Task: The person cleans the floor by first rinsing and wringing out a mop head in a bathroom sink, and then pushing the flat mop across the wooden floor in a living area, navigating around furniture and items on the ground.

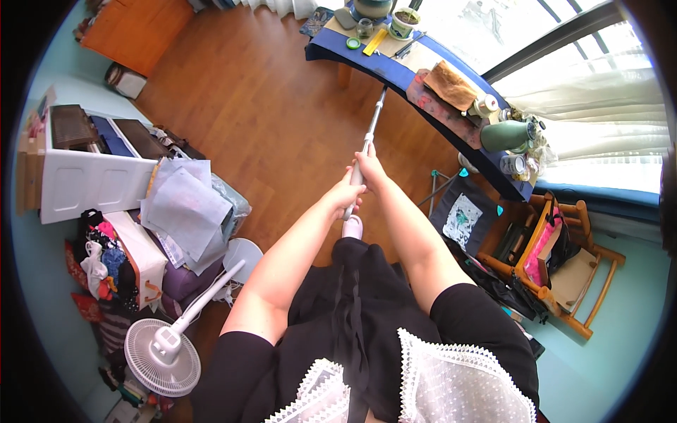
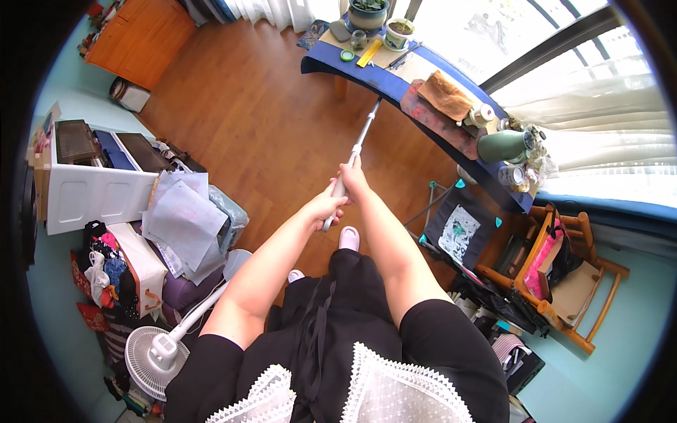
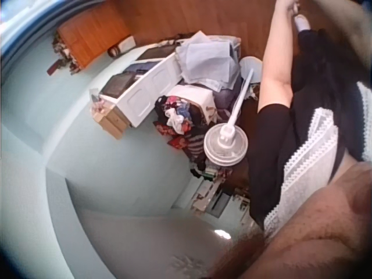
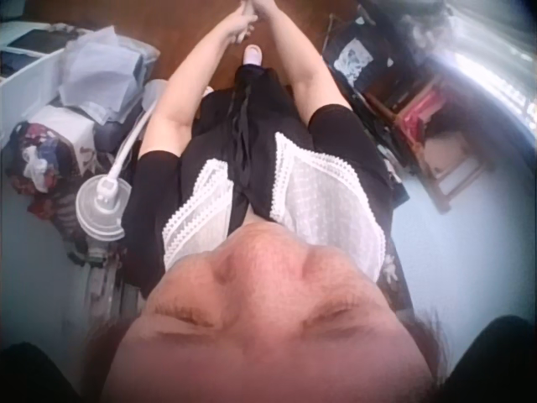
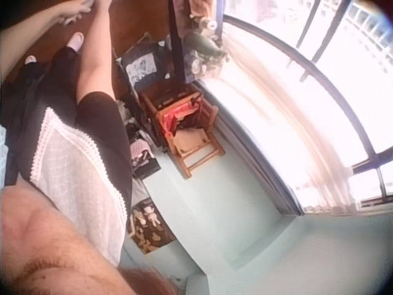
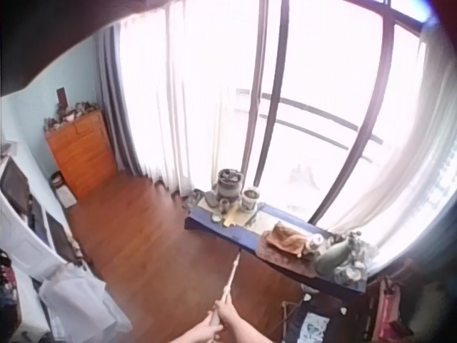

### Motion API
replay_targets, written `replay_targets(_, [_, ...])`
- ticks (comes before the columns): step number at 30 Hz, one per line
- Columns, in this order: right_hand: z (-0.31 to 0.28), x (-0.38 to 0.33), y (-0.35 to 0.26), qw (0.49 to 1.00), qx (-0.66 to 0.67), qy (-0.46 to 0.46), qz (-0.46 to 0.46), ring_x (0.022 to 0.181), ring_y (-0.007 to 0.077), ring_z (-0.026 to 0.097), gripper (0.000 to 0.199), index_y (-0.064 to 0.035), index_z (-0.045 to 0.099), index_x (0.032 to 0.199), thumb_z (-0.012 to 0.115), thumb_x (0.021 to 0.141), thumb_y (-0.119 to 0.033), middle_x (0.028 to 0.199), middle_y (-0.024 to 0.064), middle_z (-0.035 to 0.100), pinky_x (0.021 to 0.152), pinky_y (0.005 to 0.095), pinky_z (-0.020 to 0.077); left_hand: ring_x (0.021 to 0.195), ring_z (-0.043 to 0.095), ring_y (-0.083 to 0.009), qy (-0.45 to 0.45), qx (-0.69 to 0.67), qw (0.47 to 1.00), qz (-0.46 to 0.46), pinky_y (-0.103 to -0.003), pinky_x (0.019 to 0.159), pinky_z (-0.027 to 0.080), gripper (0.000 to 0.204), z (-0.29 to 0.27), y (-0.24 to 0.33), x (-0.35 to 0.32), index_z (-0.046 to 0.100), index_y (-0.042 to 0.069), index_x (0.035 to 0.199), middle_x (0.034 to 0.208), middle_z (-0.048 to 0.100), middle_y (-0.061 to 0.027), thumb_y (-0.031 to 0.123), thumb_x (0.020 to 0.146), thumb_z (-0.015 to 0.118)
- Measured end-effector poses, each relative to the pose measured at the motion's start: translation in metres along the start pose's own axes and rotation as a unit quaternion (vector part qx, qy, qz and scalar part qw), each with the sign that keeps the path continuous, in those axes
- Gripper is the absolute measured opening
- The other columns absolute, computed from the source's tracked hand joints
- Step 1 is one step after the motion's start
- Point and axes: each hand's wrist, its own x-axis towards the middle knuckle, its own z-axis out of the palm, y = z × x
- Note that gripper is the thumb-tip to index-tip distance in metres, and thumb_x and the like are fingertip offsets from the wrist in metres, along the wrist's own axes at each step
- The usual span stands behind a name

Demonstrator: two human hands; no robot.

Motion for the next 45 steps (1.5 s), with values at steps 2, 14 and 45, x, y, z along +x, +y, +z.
replay_targets(2, [-0.003,0.0,0.007,1.0,0.01,-0.021,0.002,0.064,0.0232,0.059,0.06,-0.0178,0.012,0.141,0.045,0.092,-0.014,0.083,0.0117,0.051,0.055,0.0379,0.053,0.057,0.042,-0.0066,0.002,-0.003,1.0,-0.011,-0.021,0.044,0.041,0.076,-0.002,-0.006,0.001,-0.005,0.024,0.148,0.1,0.057,-0.0047,0.011,0.093,0.045])
replay_targets(14, [0.014,-0.065,0.024,0.851,-0.505,0.024,-0.14,0.123,0.0332,0.044,0.048,-0.0197,0.047,0.132,0.049,0.088,-0.039,0.137,0.0222,0.039,0.103,0.0399,0.0354,0.055,0.043,-0.0047,0.004,0.022,1.0,0.001,-0.019,0.044,0.04,0.068,-0.038,-0.058,-0.057,0.012,0.025,0.147,0.098,0.056,-0.0036,0.012,0.092,0.049])
replay_targets(45, [0.228,-0.236,0.268,0.788,-0.508,-0.217,-0.274,0.135,0.049,0.011,0.049,-0.0115,0.037,0.139,0.045,0.093,-0.027,0.144,0.0337,0.018,0.112,0.048,0.0155,0.059,0.044,-0.0046,0.087,-0.163,0.979,0.091,-0.018,0.046,0.039,0.044,-0.196,-0.297,-0.326,0.037,0.008,0.135,0.096,0.053,-0.0033,0.01,0.092,0.046])
